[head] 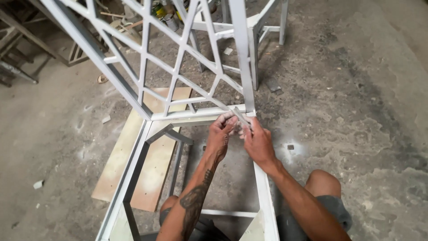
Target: Sanding the intricate lattice back and frame of a white chair using a sanding block and scraper to prepare it for refinishing.
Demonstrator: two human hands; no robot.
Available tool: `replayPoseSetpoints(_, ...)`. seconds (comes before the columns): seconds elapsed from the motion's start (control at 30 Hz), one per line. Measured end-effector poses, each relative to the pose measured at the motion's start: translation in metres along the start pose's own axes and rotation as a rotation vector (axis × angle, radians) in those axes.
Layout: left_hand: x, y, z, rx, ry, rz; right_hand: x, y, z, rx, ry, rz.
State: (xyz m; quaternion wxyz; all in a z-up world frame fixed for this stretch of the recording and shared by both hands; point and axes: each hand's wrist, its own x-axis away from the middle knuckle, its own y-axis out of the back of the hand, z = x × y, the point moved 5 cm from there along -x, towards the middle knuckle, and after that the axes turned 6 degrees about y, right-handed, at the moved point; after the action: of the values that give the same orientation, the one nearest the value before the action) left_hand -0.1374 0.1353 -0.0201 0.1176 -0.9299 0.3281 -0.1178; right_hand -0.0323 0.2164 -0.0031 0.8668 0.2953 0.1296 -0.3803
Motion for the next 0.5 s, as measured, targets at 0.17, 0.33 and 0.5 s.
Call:
replayPoseSetpoints(0.17,-0.01,0.027,0.02,0.092,0.086,0.001,0.004,-0.011,-0.002,-0.11,-0.101,0.1)
replayPoseSetpoints(0.33,-0.009,0.101,-0.026,-0.397,-0.086,-0.047,-0.019,-0.003,0.027,0.207,0.086,0.013)
replayPoseSetpoints(0.5,-0.03,0.298,-0.072,-1.712,-0.347,-0.947,-0.098,-0.004,0.026,0.67,0.365,0.021)
